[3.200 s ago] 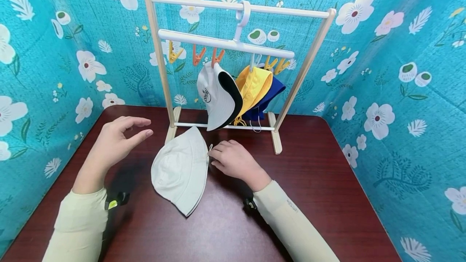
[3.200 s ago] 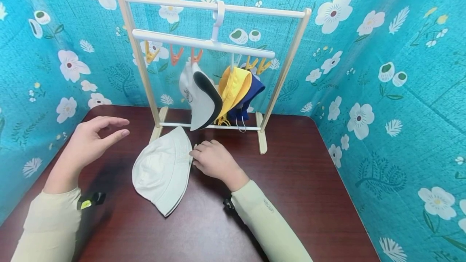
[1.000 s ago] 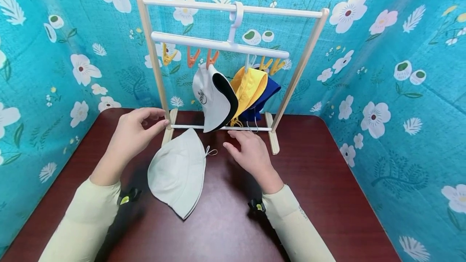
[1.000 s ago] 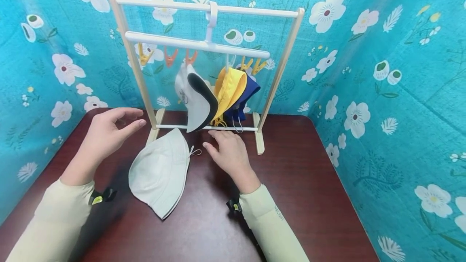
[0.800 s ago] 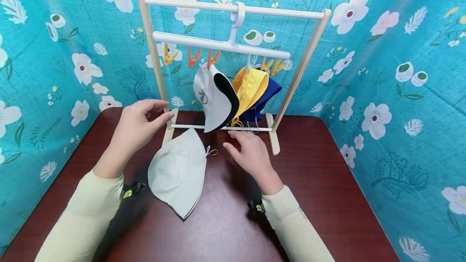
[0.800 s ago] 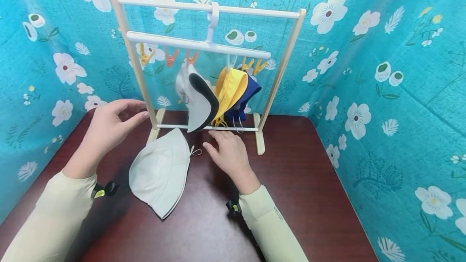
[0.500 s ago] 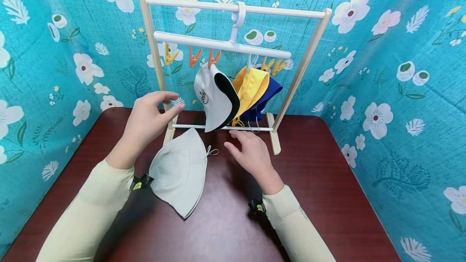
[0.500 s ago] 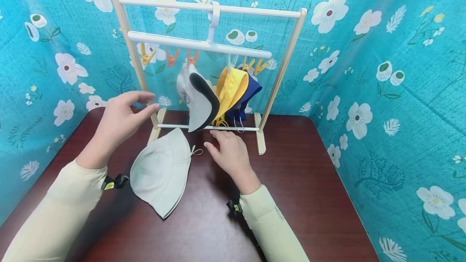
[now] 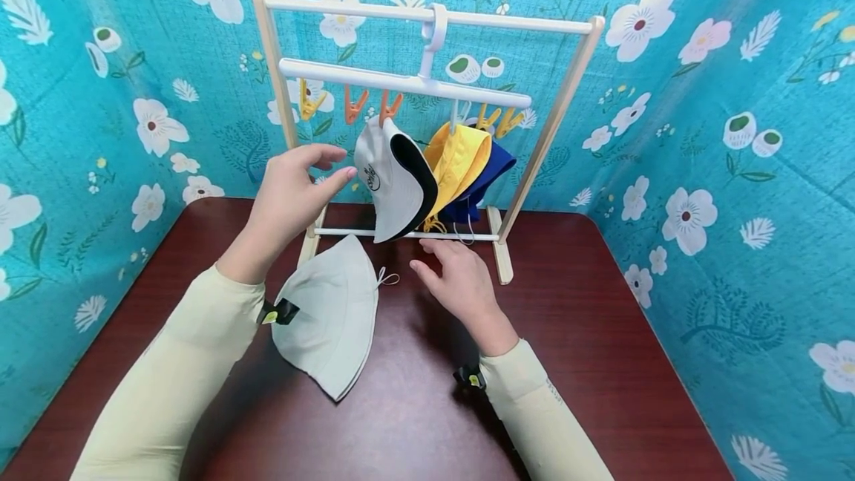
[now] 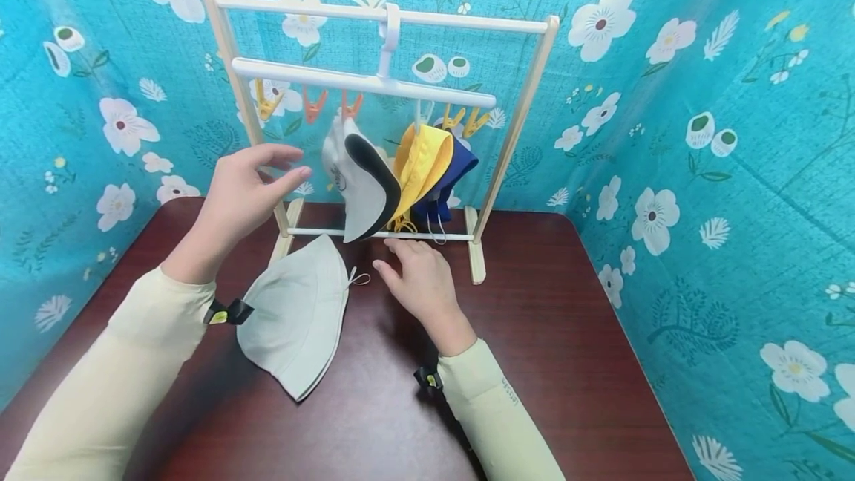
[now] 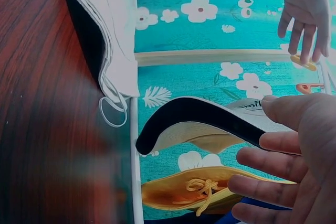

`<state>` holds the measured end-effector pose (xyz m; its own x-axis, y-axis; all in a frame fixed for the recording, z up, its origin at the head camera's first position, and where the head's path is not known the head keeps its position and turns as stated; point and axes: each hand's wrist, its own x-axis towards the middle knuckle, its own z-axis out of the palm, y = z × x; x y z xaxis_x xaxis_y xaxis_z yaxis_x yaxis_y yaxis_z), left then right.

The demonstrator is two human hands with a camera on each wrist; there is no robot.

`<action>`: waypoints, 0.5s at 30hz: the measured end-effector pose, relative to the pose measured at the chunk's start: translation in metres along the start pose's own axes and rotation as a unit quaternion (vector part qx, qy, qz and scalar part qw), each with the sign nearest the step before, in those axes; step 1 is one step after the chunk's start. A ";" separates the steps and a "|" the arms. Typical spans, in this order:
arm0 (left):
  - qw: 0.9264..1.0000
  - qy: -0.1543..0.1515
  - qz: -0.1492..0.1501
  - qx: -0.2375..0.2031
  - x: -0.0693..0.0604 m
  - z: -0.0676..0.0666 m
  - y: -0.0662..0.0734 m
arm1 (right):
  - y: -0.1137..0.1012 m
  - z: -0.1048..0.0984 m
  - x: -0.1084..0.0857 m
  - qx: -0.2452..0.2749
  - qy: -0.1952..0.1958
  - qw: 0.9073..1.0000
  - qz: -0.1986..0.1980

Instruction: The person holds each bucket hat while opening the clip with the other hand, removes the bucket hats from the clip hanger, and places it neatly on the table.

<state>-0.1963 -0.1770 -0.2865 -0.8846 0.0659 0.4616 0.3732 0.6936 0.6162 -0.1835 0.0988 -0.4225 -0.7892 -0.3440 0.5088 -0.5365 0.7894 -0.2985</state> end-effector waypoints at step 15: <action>1.000 0.016 0.009 0.011 0.041 0.011 0.028 | -0.001 -0.005 0.001 0.005 -0.001 1.000 0.006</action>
<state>-0.2253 -0.1469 -0.2573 -0.8681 0.0562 0.4932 0.3826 0.7086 0.5928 -0.1824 0.1005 -0.4178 -0.7963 -0.3357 0.5032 -0.5301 0.7880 -0.3131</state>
